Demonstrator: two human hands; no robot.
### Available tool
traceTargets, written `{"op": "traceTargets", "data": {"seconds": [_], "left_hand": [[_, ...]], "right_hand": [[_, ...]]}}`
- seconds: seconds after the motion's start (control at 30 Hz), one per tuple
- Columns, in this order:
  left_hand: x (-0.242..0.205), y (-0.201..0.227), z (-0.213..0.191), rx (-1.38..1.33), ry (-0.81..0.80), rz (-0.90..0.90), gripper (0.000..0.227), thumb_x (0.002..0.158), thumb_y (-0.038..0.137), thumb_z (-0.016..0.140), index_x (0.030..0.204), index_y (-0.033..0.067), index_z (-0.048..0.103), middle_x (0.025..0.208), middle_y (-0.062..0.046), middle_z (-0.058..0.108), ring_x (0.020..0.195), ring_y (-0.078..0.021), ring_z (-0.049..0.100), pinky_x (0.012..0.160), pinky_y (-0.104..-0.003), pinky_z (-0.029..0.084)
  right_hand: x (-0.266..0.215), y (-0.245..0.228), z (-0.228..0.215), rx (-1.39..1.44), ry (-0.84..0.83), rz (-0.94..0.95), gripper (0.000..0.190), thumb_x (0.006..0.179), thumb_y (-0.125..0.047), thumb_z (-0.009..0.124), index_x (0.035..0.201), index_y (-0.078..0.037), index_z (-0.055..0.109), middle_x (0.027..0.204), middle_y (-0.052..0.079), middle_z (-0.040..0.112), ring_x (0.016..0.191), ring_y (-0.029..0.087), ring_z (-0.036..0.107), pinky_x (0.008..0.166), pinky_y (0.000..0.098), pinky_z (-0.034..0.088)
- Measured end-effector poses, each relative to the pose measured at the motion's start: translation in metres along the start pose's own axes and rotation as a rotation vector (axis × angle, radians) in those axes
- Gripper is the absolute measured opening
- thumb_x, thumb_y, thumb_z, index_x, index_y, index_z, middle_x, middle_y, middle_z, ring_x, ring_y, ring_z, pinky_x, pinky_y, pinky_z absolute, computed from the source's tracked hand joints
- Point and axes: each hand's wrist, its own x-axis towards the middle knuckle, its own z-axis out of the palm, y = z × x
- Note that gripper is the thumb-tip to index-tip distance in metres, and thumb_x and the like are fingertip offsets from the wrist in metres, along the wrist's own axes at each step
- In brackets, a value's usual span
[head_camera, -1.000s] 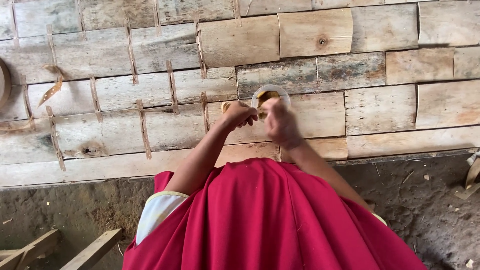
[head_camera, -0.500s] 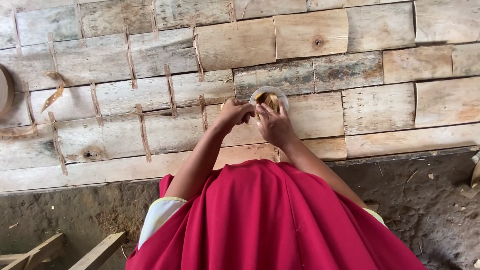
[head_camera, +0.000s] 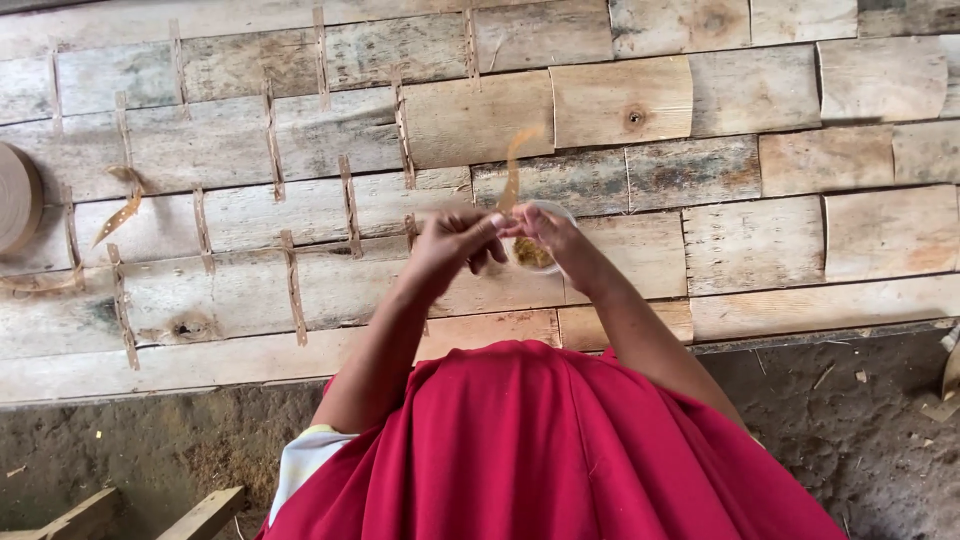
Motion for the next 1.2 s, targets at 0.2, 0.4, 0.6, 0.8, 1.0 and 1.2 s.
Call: {"op": "traceTargets", "data": {"seconds": [0.2,0.4,0.6,0.8,1.0,1.2], "left_hand": [[0.012,-0.06,0.015,-0.047,-0.039,-0.138,0.036,0.098,0.023,0.07,0.127,0.0024,0.068,0.066,-0.017,0.072,0.039,-0.0127,0.058,0.038,-0.019,0.036],[0.004,-0.043,0.005,-0.246,-0.302,-0.342,0.065,0.102,0.029,0.059,0.16,0.0151,0.031,0.117,-0.029,0.069,0.063,-0.0206,0.073,0.043,-0.024,0.058],[-0.014,-0.049,-0.085,0.281,-0.506,-0.66,0.061,0.09,0.024,0.072,0.147,0.0101,0.055,0.112,-0.021,0.076,0.069,-0.0267,0.076,0.054,-0.029,0.059],[0.025,-0.044,-0.091,0.072,0.052,-0.273,0.061,0.098,0.051,0.064,0.144,0.0118,0.057,0.131,-0.016,0.068,0.124,-0.0309,0.063,0.109,-0.053,0.045],[0.105,-0.114,-0.102,-0.045,0.315,-0.175,0.035,0.098,0.035,0.067,0.123,0.0105,0.069,0.1,-0.006,0.077,0.085,-0.0151,0.073,0.074,-0.036,0.064],[0.129,-0.118,-0.117,0.143,0.291,-0.087,0.017,0.082,0.019,0.08,0.094,0.0083,0.075,0.072,0.0,0.068,0.06,-0.0074,0.061,0.047,-0.021,0.058]], "right_hand": [[0.019,-0.038,-0.009,0.531,0.336,-0.056,0.033,0.107,-0.037,0.053,0.119,-0.007,0.061,0.09,0.014,0.076,0.084,0.021,0.078,0.079,0.0295,0.062],[0.037,-0.028,-0.002,0.439,0.394,-0.13,0.032,0.109,-0.034,0.052,0.115,-0.004,0.062,0.073,0.018,0.071,0.049,0.019,0.068,0.047,0.0267,0.058],[0.049,-0.018,-0.011,0.37,0.31,-0.156,0.041,0.109,-0.04,0.051,0.117,-0.002,0.061,0.069,0.019,0.069,0.038,0.013,0.056,0.039,0.0248,0.053],[0.053,0.012,0.06,0.445,0.197,-0.021,0.032,0.108,-0.038,0.052,0.108,-0.006,0.058,0.074,0.02,0.072,0.035,0.014,0.057,0.034,0.0255,0.051],[0.057,0.071,0.103,0.417,0.324,0.135,0.03,0.106,-0.035,0.057,0.1,-0.006,0.058,0.08,0.021,0.075,0.035,0.016,0.059,0.031,0.0263,0.051],[0.056,0.092,0.113,0.462,0.351,0.212,0.025,0.103,-0.03,0.063,0.099,-0.005,0.062,0.08,0.013,0.071,0.061,0.021,0.074,0.046,0.0306,0.063]]}}
